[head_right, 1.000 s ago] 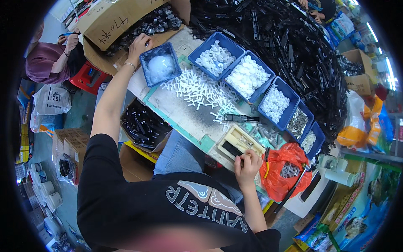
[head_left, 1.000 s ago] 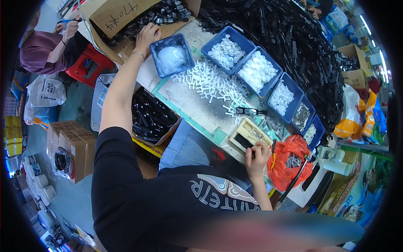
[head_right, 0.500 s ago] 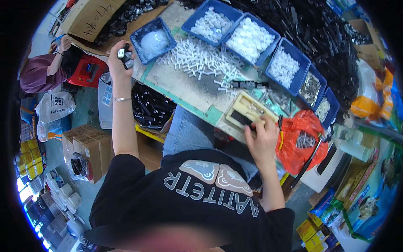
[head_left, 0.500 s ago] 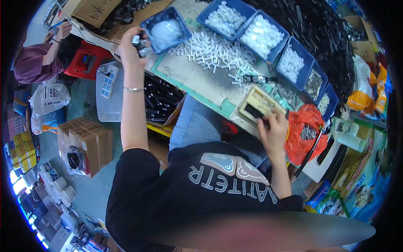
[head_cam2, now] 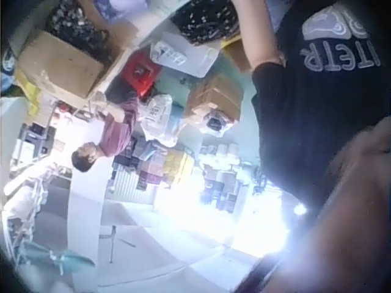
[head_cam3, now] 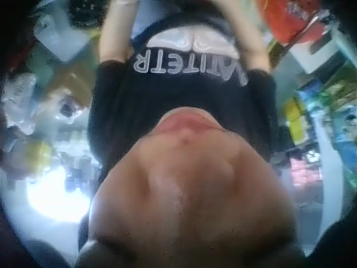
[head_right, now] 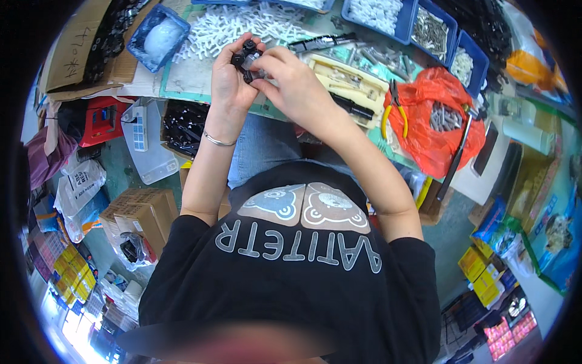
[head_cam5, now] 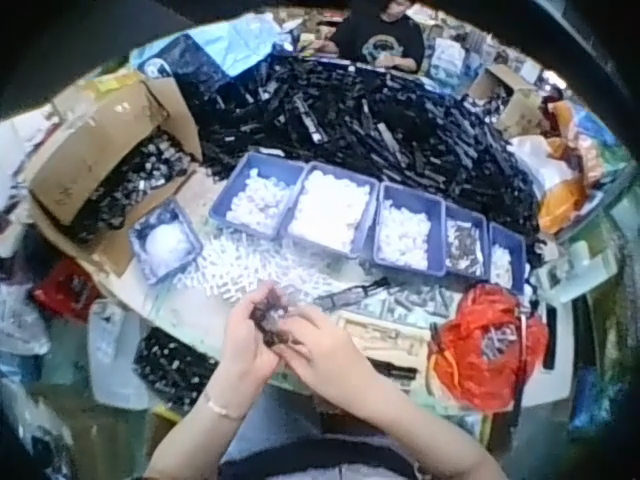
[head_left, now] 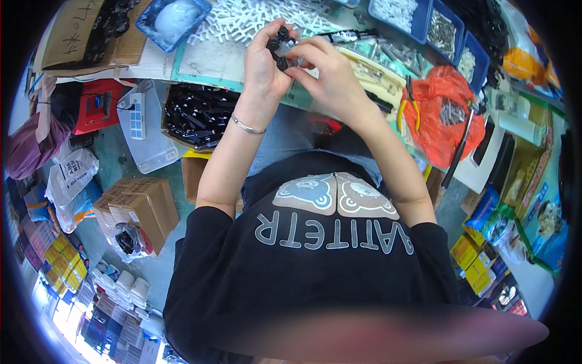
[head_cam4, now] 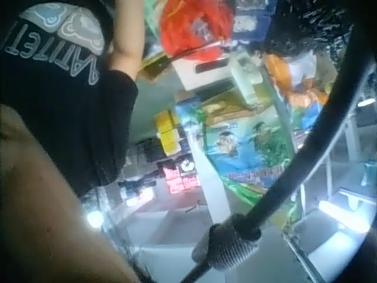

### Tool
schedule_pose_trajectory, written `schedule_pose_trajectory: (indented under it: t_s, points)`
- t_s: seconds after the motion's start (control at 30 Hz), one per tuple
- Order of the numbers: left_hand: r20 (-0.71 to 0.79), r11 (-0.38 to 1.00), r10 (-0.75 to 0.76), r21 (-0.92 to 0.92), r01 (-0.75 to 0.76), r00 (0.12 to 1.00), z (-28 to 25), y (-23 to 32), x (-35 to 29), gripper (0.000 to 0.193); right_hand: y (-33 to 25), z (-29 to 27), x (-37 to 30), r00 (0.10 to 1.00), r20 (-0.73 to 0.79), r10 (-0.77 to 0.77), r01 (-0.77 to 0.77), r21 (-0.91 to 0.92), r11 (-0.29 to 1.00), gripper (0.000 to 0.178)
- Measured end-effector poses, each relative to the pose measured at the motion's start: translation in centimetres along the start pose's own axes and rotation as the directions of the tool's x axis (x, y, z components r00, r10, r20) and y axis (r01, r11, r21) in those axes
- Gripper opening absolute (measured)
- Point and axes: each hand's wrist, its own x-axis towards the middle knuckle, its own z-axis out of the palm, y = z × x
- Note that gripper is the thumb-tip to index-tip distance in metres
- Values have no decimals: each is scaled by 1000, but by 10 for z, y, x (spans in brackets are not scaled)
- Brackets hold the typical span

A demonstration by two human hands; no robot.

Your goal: The person assembles small electronic components by inserting white plastic parts, small screws, and metal pins into a black plastic housing using pliers, tweezers, and an assembly fixture.

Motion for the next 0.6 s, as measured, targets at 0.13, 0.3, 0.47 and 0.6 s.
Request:
schedule_pose_trajectory:
  t_s: [0.13, 0.3, 0.47, 0.6]
  points:
    - [-14, 997, 45, 67, -44, 999, 3, -12, -6, 24, 3, -7, -8, 999, 13, -37, 38, -59, 998, 21]
    - [35, 913, 331, 242, -330, 943, 8, -28, -8, 21, 3, -10, -21, 995, -72, 67, -70, -38, 997, 21]
    - [532, 176, 591, 648, -741, 606, -25, -25, 16, 21, 7, -44, -50, 959, -108, 261, -267, -46, 963, 18]
    - [753, -274, 340, 653, -706, 564, -27, -22, 12, 20, 19, -52, -73, 983, -115, 146, -167, -206, 964, 19]
